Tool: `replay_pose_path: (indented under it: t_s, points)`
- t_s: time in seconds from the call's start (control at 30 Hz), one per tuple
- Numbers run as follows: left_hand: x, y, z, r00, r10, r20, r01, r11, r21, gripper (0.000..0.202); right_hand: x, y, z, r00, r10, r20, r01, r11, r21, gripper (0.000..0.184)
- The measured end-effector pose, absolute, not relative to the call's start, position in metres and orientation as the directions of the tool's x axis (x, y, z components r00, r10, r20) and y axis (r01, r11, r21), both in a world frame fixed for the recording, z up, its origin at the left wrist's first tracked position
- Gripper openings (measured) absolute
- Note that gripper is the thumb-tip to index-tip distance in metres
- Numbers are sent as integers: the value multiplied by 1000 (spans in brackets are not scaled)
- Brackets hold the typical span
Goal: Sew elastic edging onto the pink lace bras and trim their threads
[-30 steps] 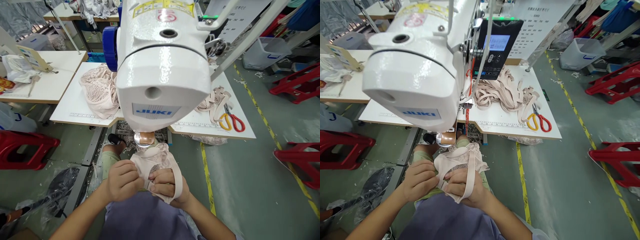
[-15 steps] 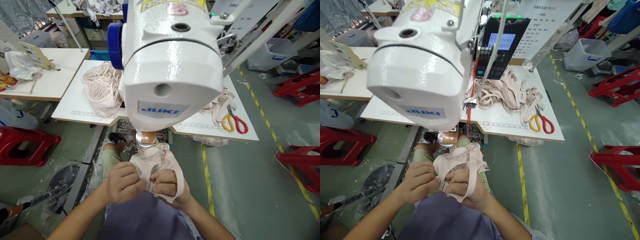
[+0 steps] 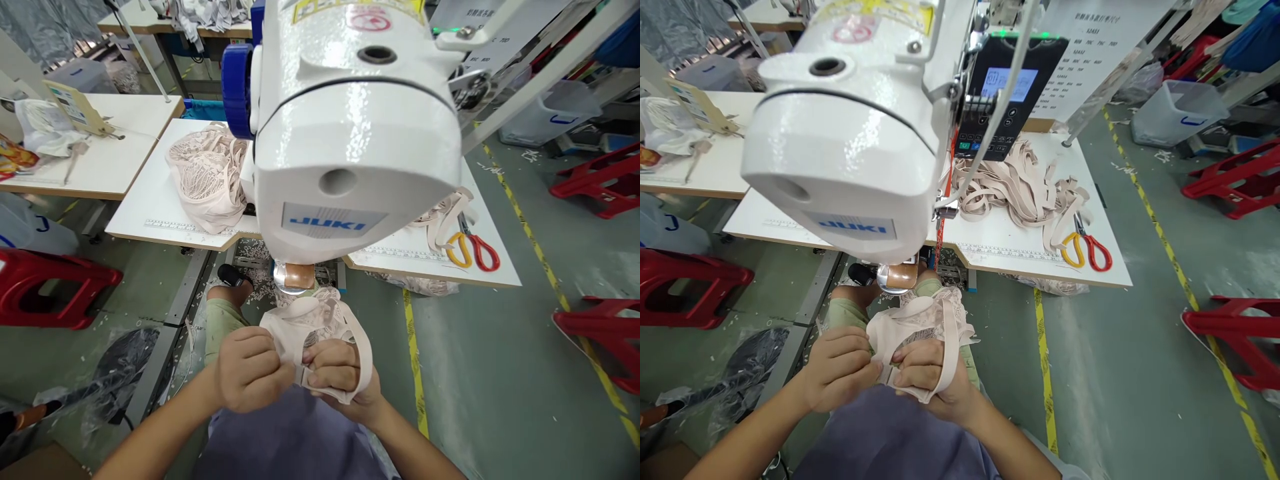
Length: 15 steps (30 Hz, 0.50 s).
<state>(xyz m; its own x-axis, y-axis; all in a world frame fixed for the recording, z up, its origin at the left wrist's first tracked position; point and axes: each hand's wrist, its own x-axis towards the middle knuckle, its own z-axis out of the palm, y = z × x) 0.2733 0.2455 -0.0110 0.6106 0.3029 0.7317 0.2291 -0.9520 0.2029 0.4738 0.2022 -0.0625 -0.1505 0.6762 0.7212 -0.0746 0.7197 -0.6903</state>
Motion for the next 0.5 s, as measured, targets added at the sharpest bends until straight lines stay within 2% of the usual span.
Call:
replay_pose_path:
  t_s: [0.17,0.5]
  points:
    - [275,244,-11,582,340,739,233,-940,248,13,474,202,-63,-152,676,721,-76,720,-690,20]
    - [273,242,-11,607,315,730,236,-948,212,10,472,204,-59,-146,676,723,-93,718,-690,18]
